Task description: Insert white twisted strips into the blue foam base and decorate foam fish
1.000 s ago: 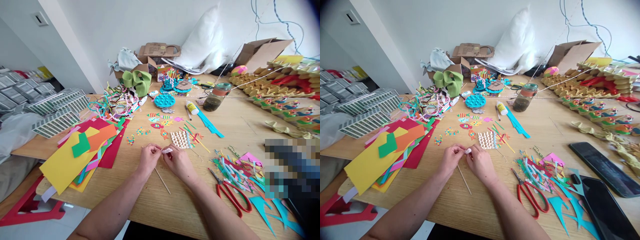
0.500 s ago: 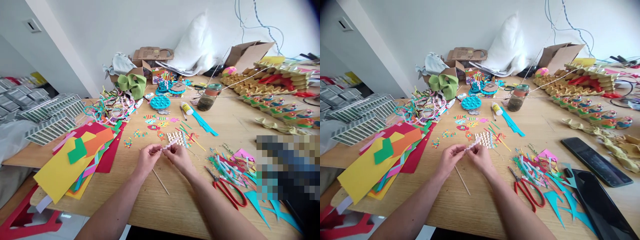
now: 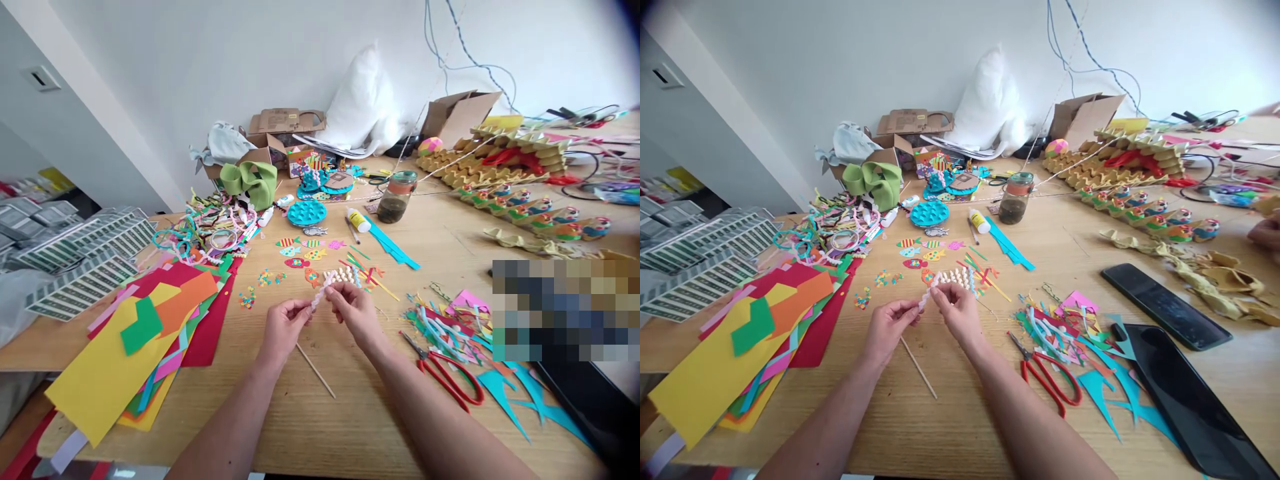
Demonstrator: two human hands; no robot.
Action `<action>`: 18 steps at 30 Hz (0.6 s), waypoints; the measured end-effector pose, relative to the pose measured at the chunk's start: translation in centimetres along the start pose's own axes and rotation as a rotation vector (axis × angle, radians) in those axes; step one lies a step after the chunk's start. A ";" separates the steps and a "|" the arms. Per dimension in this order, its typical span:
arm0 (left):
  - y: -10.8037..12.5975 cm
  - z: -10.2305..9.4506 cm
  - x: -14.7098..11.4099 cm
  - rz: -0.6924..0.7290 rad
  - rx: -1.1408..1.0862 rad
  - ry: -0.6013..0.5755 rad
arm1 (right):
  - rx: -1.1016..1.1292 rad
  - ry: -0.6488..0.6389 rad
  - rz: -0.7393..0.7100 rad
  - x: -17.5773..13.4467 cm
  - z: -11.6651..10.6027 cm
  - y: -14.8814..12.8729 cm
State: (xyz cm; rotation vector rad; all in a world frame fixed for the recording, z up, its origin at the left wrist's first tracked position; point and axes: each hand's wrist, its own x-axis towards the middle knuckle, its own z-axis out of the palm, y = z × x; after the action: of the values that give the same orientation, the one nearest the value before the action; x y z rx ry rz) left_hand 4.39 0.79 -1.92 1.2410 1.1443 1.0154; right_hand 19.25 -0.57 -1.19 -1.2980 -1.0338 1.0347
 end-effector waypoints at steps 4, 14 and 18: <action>0.0 0.1 -0.2 0.027 0.074 -0.022 | 0.069 0.141 -0.060 0.5 -0.5 0.3; 0.2 0.2 -0.2 0.053 0.150 -0.047 | 0.077 0.171 -0.038 0.5 -0.5 0.4; 0.0 0.2 -0.2 0.032 0.130 -0.065 | 0.071 0.186 -0.051 0.4 -0.5 0.2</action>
State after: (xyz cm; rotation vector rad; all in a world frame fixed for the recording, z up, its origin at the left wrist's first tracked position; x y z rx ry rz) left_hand 4.54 0.60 -1.93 1.3896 1.1574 0.9299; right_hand 19.85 -0.30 -1.37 -1.2772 -0.8778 0.8866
